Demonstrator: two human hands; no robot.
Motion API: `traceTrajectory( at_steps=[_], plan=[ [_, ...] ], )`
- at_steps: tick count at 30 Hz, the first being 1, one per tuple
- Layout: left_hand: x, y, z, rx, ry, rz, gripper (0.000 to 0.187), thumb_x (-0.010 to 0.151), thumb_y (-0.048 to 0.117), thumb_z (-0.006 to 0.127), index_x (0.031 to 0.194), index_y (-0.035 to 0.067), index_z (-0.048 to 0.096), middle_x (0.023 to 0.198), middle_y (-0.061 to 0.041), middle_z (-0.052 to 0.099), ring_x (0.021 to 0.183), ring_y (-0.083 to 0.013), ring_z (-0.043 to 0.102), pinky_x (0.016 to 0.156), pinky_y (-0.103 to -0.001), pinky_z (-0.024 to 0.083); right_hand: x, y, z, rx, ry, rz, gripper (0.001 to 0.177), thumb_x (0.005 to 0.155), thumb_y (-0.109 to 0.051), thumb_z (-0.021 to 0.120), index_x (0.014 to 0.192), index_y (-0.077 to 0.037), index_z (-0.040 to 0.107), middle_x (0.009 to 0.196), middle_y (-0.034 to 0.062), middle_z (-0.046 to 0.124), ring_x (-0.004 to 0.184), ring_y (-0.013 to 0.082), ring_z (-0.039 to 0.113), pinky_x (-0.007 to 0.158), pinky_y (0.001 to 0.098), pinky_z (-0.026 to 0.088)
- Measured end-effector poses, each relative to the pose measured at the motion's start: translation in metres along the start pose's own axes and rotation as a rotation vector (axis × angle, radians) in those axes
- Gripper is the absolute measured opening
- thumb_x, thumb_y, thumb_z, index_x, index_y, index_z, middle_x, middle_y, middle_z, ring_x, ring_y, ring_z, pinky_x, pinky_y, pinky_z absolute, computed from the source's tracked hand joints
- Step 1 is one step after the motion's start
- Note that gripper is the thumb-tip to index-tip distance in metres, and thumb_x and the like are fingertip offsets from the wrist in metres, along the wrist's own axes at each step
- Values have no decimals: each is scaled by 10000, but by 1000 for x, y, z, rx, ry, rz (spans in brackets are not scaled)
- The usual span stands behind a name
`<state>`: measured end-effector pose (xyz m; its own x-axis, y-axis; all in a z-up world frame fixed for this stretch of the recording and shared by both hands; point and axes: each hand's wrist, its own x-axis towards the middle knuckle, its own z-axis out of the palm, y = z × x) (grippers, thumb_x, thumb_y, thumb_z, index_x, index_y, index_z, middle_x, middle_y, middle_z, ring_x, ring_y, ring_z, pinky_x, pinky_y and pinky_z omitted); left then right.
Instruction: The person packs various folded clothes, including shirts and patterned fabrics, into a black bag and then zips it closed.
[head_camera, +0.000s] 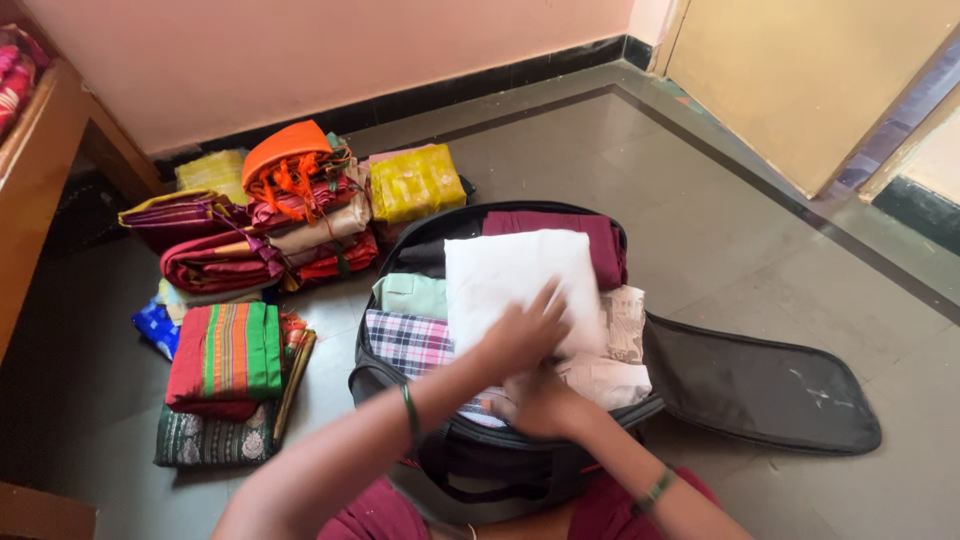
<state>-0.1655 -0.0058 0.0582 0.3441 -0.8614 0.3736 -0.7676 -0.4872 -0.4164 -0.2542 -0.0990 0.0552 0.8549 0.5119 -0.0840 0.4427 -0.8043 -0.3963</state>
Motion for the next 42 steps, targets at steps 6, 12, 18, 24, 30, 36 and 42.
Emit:
traceTrajectory(
  at_steps=[6, 12, 18, 24, 30, 36, 42],
  plan=[
    [-32, -4, 18, -789, -10, -302, 323, 768, 281, 753, 985, 46, 710, 1357, -197, 609, 1305, -376, 564, 938, -526, 525, -36, 17, -17, 558, -62, -21, 376, 904, -291, 592, 1065, -15, 790, 1069, 146, 817, 1111, 303, 753, 1034, 375, 545],
    [-51, -47, 30, -798, 221, -1260, 488, 940, 351, 746, 1197, -40, 610, 1167, -213, 684, 1098, -380, 658, 961, -446, 482, 10, 131, -49, 776, 678, 462, 600, 892, -419, 702, 1300, 0, 569, 1237, 167, 688, 1162, 275, 654, 984, 404, 497],
    [-26, -57, 22, -1245, 386, -946, 468, 849, 258, 770, 1211, -24, 681, 1149, -175, 760, 1064, -264, 737, 923, -376, 557, 46, 151, -32, 759, 659, 544, 868, 848, -424, 838, 1457, 18, 405, 1384, 221, 578, 1273, 295, 552, 1067, 410, 435],
    [39, -86, -80, -1724, 382, -641, 462, 833, 148, 775, 1239, -35, 653, 1134, -126, 727, 984, -150, 688, 861, -317, 578, -17, 118, -155, 1002, 718, 253, 563, 926, -266, 697, 1420, -46, 541, 1301, 99, 682, 1111, 192, 681, 912, 352, 575],
    [37, -55, -51, -1263, 389, -716, 571, 857, 166, 780, 1344, -36, 562, 1269, -205, 693, 1159, -273, 674, 1004, -377, 521, -43, 153, -146, 515, 788, 359, 700, 974, -410, 662, 1480, 7, 418, 1383, 248, 565, 1223, 359, 571, 985, 452, 459],
    [-40, 17, 22, -1028, -201, -1186, 605, 950, 398, 665, 1341, -49, 551, 1270, -282, 680, 1186, -415, 642, 1004, -497, 485, -16, 193, 31, 263, 470, 640, 1014, 970, -592, 573, 1525, 144, 151, 1551, 375, 279, 1213, 508, 572, 1023, 493, 448],
    [-27, 4, 22, -1216, 100, -1030, 907, 831, 323, 831, 1443, -100, 312, 1307, -320, 601, 1217, -425, 612, 1027, -456, 489, -24, 154, -26, 368, 611, 628, 910, 900, -503, 676, 1503, 81, 325, 1360, 364, 578, 1280, 467, 584, 1062, 467, 465]
  ],
)
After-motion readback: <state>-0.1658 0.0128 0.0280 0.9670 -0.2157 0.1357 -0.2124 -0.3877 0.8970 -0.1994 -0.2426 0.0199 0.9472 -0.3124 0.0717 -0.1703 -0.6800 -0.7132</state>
